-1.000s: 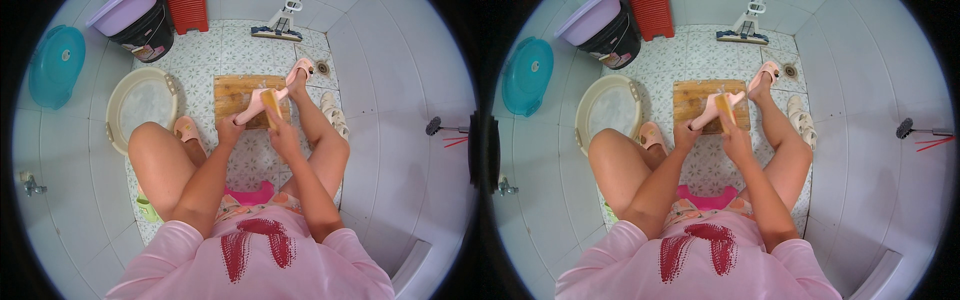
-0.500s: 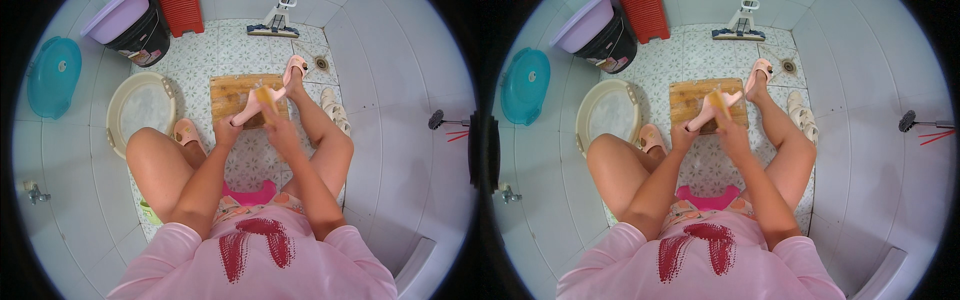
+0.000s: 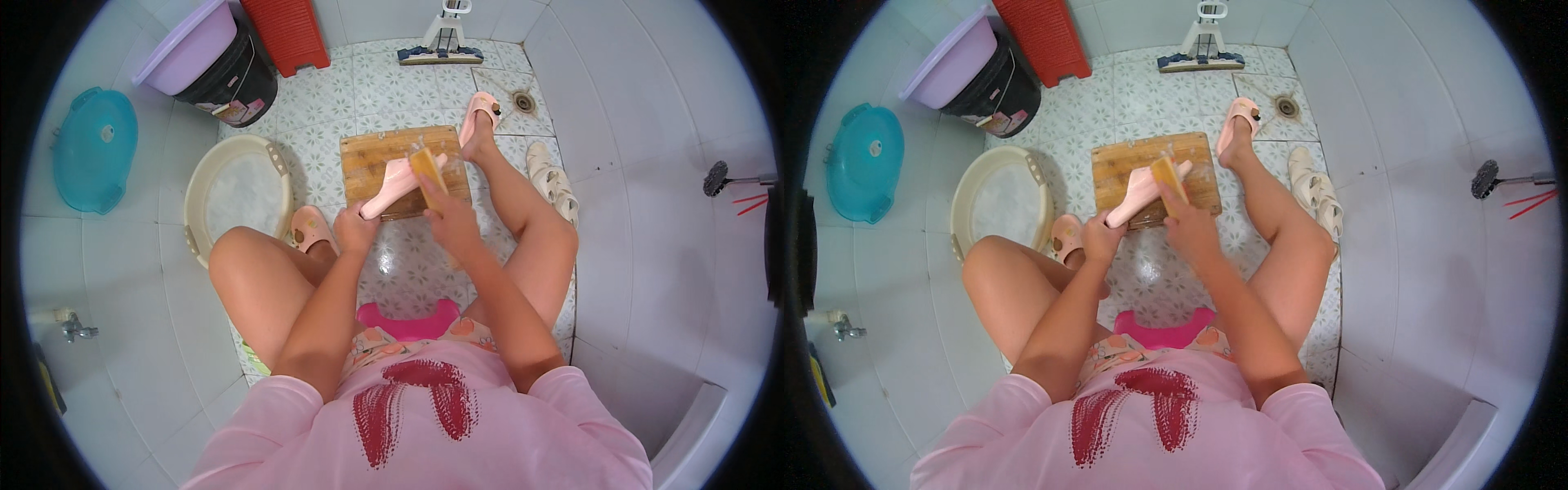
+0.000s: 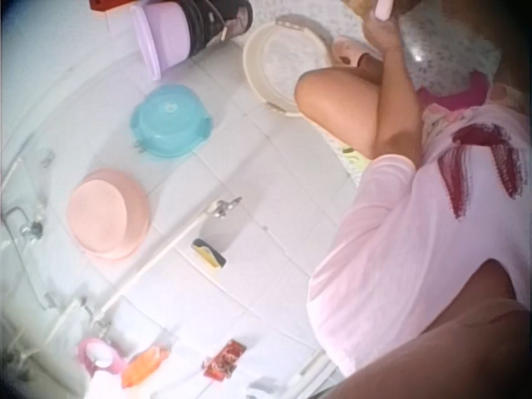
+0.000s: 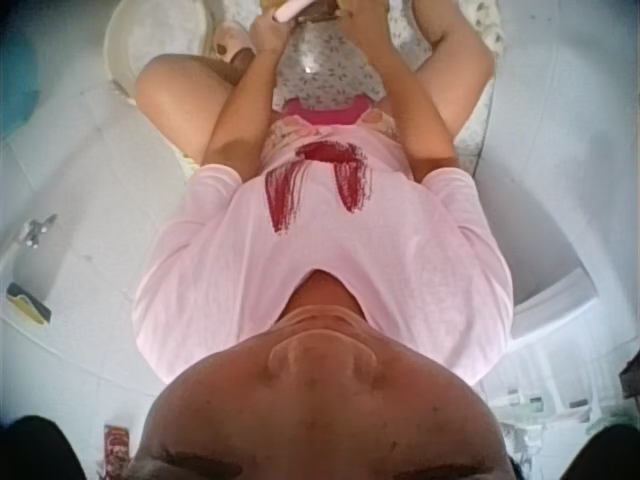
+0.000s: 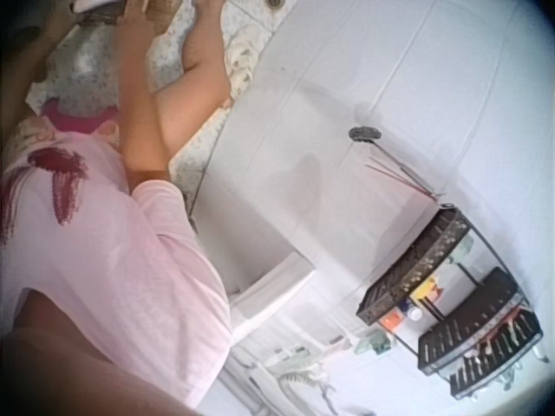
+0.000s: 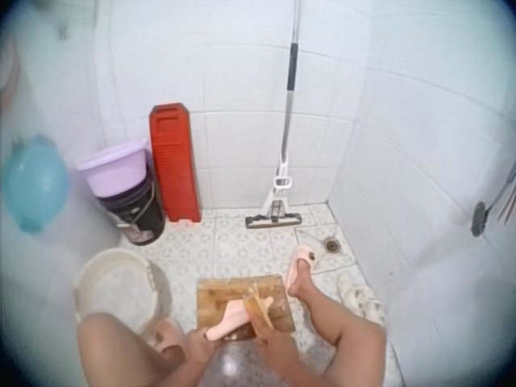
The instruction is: The person cleans a shoe using a brush and soapy water. They scrub the exterior of the shoe while holding it against a wooden board and then rinse it in a basin of water.
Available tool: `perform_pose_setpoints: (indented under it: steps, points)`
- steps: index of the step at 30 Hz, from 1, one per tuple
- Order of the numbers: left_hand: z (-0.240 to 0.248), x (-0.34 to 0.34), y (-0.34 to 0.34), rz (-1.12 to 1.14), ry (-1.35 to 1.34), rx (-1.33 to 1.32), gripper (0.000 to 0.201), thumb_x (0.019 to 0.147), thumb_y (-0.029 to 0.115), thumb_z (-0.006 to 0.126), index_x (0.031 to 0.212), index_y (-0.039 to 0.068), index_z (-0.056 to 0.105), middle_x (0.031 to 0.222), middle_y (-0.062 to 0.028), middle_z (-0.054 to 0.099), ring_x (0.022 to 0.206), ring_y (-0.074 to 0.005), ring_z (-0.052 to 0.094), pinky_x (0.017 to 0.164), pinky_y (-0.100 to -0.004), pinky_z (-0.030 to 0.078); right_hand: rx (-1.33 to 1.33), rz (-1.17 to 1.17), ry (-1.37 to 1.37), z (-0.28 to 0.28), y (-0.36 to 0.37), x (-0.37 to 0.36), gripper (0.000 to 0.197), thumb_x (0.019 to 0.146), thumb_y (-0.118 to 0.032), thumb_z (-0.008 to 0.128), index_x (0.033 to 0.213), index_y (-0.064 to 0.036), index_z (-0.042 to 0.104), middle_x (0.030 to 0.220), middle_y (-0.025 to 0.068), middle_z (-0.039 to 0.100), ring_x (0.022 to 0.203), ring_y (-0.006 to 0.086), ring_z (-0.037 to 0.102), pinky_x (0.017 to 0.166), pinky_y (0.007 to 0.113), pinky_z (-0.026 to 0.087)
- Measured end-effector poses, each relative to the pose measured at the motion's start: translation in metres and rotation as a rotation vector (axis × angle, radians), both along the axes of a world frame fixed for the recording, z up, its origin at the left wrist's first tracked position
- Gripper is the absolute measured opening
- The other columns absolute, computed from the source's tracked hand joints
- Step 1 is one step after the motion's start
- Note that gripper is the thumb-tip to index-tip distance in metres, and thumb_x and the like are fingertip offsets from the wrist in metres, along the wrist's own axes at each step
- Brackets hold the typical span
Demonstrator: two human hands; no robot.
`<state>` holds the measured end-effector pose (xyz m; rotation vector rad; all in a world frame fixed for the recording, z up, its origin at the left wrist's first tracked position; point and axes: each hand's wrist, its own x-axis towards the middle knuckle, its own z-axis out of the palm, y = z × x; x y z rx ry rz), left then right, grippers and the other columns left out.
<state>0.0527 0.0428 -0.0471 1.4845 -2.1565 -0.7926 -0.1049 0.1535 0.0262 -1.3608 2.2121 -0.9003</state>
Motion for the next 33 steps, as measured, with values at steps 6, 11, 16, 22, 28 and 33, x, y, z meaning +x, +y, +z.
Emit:
perform_pose_setpoints:
  steps: [6,11,16,22,28,33]
  points:
    - [0.036,-0.008,-0.007,-0.33,-0.209,-0.191,0.058,0.062,0.02,0.079,0.112,0.0,0.058,0.104,-0.0204,0.062,0.088,-0.038,0.058,0.081,-0.042,0.048,0.114,-0.02,-0.063,-0.006,0.008,0.026,0.065,0.08,-0.012,0.059,0.139,-0.0305,0.039,0.074,0.022,0.062,0.069,0.0409,0.06,0.067,0.048,0.048]
    - [0.046,-0.051,-0.009,-0.344,0.016,0.129,0.078,0.062,0.014,0.079,0.127,-0.001,0.039,0.112,-0.0205,0.059,0.095,-0.0389,0.058,0.083,-0.0429,0.048,0.019,-0.026,-0.055,-0.018,0.014,0.032,0.064,0.081,-0.015,0.056,0.14,-0.0316,0.036,0.07,0.0221,0.061,0.064,0.0405,0.06,0.061,0.051,0.048]
    - [0.044,-0.055,-0.004,-0.323,0.018,0.08,0.077,0.063,0.003,0.076,0.131,0.01,0.04,0.111,-0.0211,0.059,0.101,-0.0385,0.055,0.085,-0.0447,0.046,0.1,-0.064,0.063,-0.017,0.021,0.033,0.058,0.085,-0.023,0.057,0.139,-0.0322,0.037,0.068,0.0207,0.061,0.06,0.0383,0.06,0.058,0.05,0.048]
    - [0.038,-0.056,-0.003,-0.431,-0.025,-0.061,0.085,0.058,-0.001,0.072,0.134,0.018,0.04,0.096,-0.0167,0.06,0.089,-0.0363,0.057,0.08,-0.0437,0.046,0.192,-0.32,0.051,-0.014,0.005,-0.012,0.053,0.087,-0.031,0.054,0.138,-0.03,0.04,0.071,0.0192,0.062,0.066,0.0377,0.062,0.062,0.047,0.049]
    - [0.045,-0.047,-0.001,-0.346,-0.032,-0.034,0.083,0.06,0.0,0.073,0.133,0.023,0.04,0.11,-0.0165,0.06,0.101,-0.0365,0.056,0.086,-0.0441,0.046,0.048,-0.29,-0.013,-0.01,0.001,-0.038,0.053,0.089,-0.03,0.051,0.14,-0.0218,0.037,0.077,0.0221,0.063,0.073,0.0387,0.063,0.07,0.048,0.049]
    - [0.049,-0.044,0.006,-0.241,-0.245,0.041,0.084,0.06,0.005,0.076,0.133,0.024,0.039,0.102,-0.0187,0.06,0.098,-0.0372,0.058,0.081,-0.0448,0.049,0.124,-0.147,0.056,0.01,0.034,0.022,0.052,0.089,-0.029,0.053,0.139,-0.0231,0.04,0.07,0.0216,0.062,0.066,0.0391,0.062,0.064,0.049,0.048]
